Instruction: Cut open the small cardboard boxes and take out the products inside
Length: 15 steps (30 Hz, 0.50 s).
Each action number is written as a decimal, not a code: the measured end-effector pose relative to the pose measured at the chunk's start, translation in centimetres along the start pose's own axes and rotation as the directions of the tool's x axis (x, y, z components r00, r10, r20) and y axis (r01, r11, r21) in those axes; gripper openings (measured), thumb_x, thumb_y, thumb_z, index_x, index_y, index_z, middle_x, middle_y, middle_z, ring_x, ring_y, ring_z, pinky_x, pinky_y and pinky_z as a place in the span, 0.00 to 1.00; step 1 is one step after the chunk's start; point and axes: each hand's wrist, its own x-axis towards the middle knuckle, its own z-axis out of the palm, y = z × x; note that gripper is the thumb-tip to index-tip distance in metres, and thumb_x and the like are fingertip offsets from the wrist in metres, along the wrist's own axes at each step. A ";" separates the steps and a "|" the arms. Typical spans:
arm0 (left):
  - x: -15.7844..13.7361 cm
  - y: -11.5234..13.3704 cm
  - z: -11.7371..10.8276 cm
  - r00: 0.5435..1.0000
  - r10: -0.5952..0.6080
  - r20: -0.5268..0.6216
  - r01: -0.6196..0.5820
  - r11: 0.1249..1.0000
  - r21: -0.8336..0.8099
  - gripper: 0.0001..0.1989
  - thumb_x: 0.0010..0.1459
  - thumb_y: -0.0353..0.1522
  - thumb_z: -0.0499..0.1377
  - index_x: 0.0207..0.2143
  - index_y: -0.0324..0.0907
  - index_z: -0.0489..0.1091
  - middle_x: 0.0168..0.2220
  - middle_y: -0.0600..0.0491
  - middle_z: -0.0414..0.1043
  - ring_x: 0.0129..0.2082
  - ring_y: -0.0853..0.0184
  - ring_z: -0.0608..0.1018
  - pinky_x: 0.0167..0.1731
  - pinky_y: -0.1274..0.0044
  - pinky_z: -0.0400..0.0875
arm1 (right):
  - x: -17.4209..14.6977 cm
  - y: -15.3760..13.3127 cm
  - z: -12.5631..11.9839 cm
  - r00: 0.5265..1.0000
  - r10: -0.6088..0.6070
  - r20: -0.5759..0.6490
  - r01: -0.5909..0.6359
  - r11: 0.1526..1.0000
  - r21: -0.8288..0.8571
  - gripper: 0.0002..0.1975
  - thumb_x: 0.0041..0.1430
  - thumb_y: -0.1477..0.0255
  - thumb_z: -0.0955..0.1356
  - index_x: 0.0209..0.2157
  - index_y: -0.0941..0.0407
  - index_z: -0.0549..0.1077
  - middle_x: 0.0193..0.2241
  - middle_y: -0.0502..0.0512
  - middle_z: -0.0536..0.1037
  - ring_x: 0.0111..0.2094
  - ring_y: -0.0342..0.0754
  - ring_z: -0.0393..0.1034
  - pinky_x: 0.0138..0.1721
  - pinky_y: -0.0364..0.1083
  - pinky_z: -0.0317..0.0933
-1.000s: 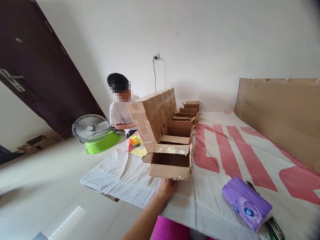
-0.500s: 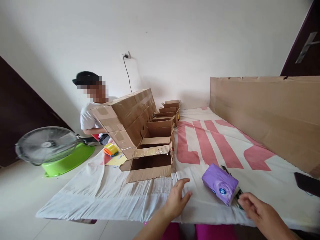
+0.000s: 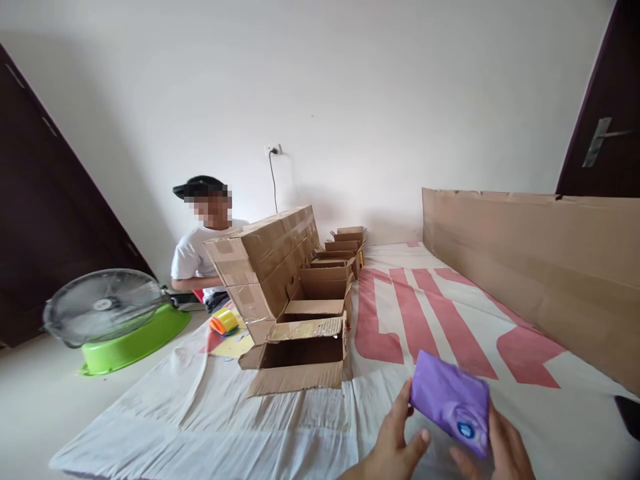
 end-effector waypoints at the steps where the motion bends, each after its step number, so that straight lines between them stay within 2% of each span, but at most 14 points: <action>1: 0.4 1.6 -0.2 0.998 0.064 -0.017 -0.063 0.998 0.031 0.42 0.61 0.51 0.54 0.70 0.45 0.42 0.71 0.44 0.44 0.69 0.53 0.53 0.66 0.60 0.52 | 2.1 -1.1 -0.8 0.999 0.007 -0.048 -0.005 0.999 0.038 0.44 0.56 0.52 0.67 0.67 0.56 0.50 0.55 0.71 0.67 0.53 0.67 0.69 0.46 0.59 0.71; 3: 2.4 5.5 -1.0 0.984 0.168 -0.057 -0.162 0.982 0.101 0.39 0.64 0.47 0.53 0.70 0.46 0.40 0.72 0.46 0.40 0.70 0.54 0.48 0.68 0.60 0.45 | 7.5 -3.8 -2.6 0.990 0.047 -0.130 -0.024 0.985 0.171 0.41 0.58 0.52 0.66 0.67 0.55 0.51 0.56 0.70 0.65 0.56 0.67 0.64 0.49 0.61 0.68; 5: 5.8 9.2 -2.1 0.958 0.257 -0.126 -0.234 0.958 0.168 0.38 0.64 0.47 0.53 0.70 0.47 0.40 0.72 0.47 0.40 0.71 0.55 0.47 0.68 0.59 0.44 | 13.7 -6.4 -3.9 0.992 0.063 -0.111 -0.018 0.930 0.366 0.37 0.60 0.54 0.66 0.66 0.52 0.53 0.57 0.66 0.66 0.58 0.62 0.62 0.53 0.60 0.64; 7: 9.6 12.0 -3.2 0.927 0.315 -0.205 -0.272 0.938 0.213 0.38 0.63 0.49 0.53 0.69 0.46 0.42 0.72 0.46 0.41 0.70 0.54 0.48 0.67 0.60 0.45 | 19.5 -8.2 -4.2 0.993 0.102 -0.058 -0.049 0.809 0.586 0.35 0.59 0.55 0.67 0.64 0.51 0.56 0.57 0.63 0.67 0.57 0.58 0.63 0.54 0.57 0.63; 8: 11.4 12.8 -3.6 0.918 0.314 -0.244 -0.260 0.938 0.229 0.38 0.63 0.49 0.53 0.69 0.46 0.44 0.71 0.46 0.42 0.70 0.54 0.49 0.67 0.60 0.45 | 21.8 -8.6 -3.9 0.989 0.150 0.013 -0.119 0.728 0.675 0.35 0.57 0.54 0.69 0.62 0.51 0.59 0.57 0.61 0.68 0.57 0.57 0.64 0.55 0.55 0.63; 10: 13.6 12.9 -4.0 0.907 0.286 -0.309 -0.216 0.946 0.241 0.39 0.61 0.50 0.54 0.68 0.44 0.46 0.71 0.44 0.43 0.70 0.53 0.49 0.67 0.59 0.45 | 25.0 -8.6 -2.6 0.944 0.277 0.180 -0.303 0.505 0.808 0.33 0.52 0.54 0.72 0.57 0.49 0.64 0.55 0.56 0.71 0.56 0.53 0.65 0.54 0.50 0.63; 12: 13.6 11.2 -3.9 0.901 0.277 -0.334 -0.187 0.942 0.278 0.40 0.60 0.49 0.55 0.68 0.43 0.46 0.71 0.42 0.44 0.70 0.52 0.49 0.67 0.58 0.44 | 25.8 -7.9 -0.7 0.888 0.334 0.314 -0.430 0.365 0.826 0.29 0.51 0.51 0.71 0.52 0.49 0.68 0.49 0.54 0.76 0.49 0.52 0.71 0.46 0.49 0.68; 15: 9.8 6.5 -2.9 0.904 0.305 -0.300 -0.177 0.906 0.385 0.37 0.61 0.44 0.56 0.68 0.43 0.47 0.70 0.41 0.45 0.70 0.53 0.48 0.67 0.57 0.43 | 23.6 -6.4 2.5 0.813 0.339 0.473 -0.567 0.280 0.775 0.24 0.49 0.50 0.70 0.41 0.53 0.72 0.34 0.54 0.80 0.32 0.50 0.75 0.30 0.46 0.68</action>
